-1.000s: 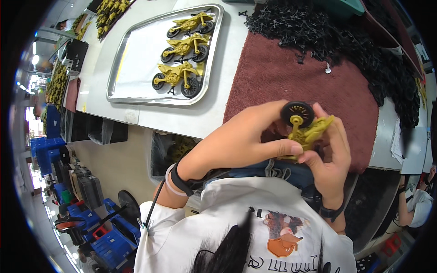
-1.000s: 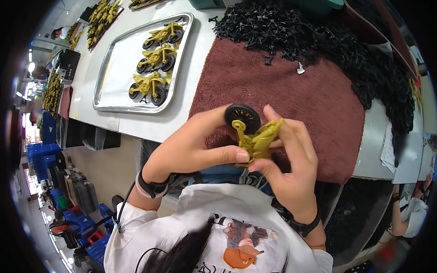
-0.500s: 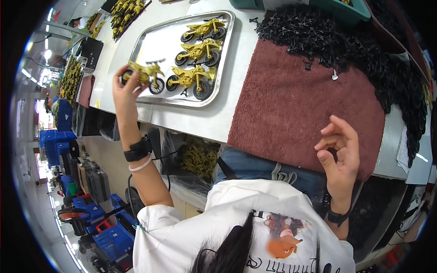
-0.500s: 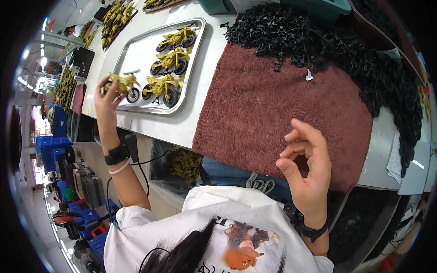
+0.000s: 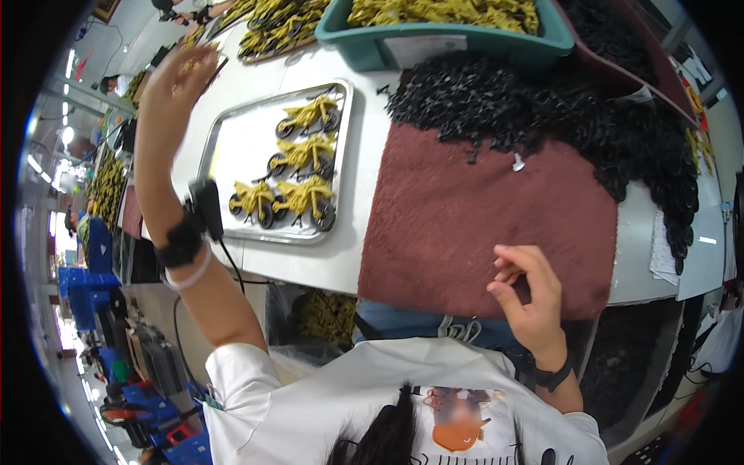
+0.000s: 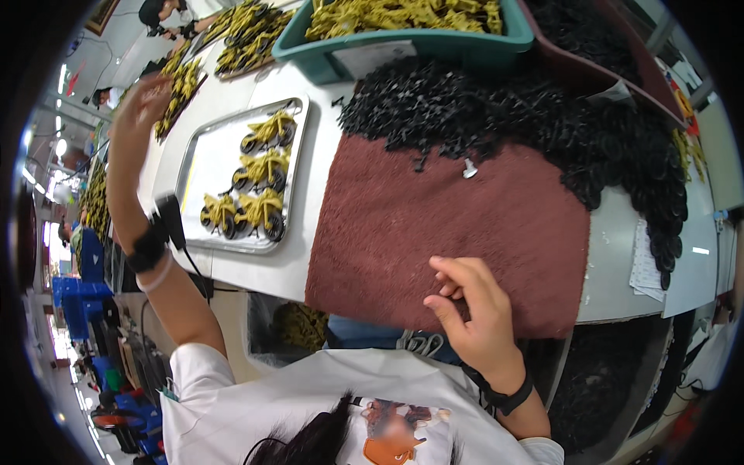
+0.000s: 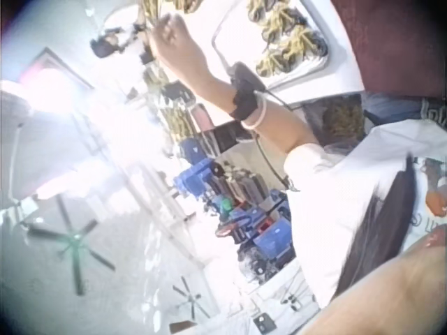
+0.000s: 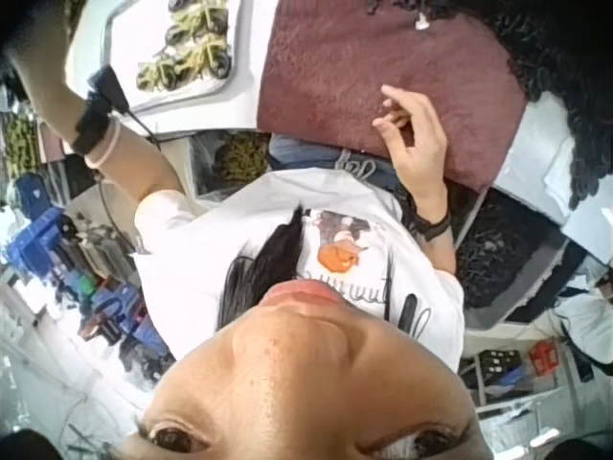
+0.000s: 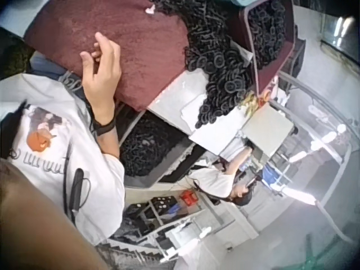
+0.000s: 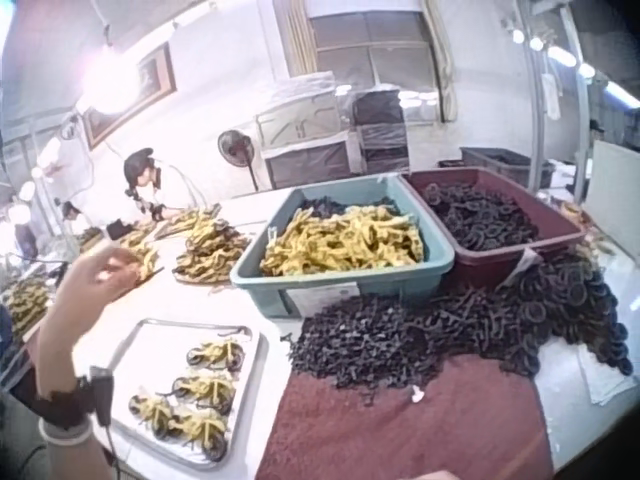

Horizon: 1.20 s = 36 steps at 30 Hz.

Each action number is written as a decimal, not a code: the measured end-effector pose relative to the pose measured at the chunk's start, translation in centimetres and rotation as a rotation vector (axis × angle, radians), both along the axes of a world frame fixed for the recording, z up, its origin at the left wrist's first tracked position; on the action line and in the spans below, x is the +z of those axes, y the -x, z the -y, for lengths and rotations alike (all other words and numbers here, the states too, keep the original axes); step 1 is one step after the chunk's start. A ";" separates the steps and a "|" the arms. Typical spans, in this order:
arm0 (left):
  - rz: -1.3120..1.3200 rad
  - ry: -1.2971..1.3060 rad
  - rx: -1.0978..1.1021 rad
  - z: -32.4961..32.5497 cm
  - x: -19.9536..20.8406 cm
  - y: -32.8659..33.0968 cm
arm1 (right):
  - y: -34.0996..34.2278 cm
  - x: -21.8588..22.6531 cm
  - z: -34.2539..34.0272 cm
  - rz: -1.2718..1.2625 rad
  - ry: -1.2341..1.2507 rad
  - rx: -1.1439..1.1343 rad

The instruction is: Assemble small plastic motorcycle toy components in a manufacturing or assembly setting.

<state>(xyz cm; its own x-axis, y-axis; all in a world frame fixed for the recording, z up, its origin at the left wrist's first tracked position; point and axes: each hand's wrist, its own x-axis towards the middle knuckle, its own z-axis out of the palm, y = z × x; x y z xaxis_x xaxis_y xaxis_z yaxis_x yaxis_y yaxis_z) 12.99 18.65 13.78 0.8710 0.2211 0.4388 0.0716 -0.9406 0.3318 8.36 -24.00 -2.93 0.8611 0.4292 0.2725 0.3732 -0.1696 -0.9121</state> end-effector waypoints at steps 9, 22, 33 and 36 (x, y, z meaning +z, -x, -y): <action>-0.585 -0.253 -0.162 8.4 -4.9 -25.7 | -0.7 0.3 0.2 -0.035 -0.036 -0.035; -0.413 0.045 -0.447 7.2 -4.3 -23.7 | -1.6 0.1 1.4 -0.087 -0.102 0.042; 0.095 0.500 -0.507 7.6 -3.0 -17.2 | -0.8 1.0 1.2 -0.079 -0.053 -0.010; 0.022 0.669 -0.643 9.4 -2.4 -12.9 | -0.9 1.7 1.5 -0.051 -0.069 -0.064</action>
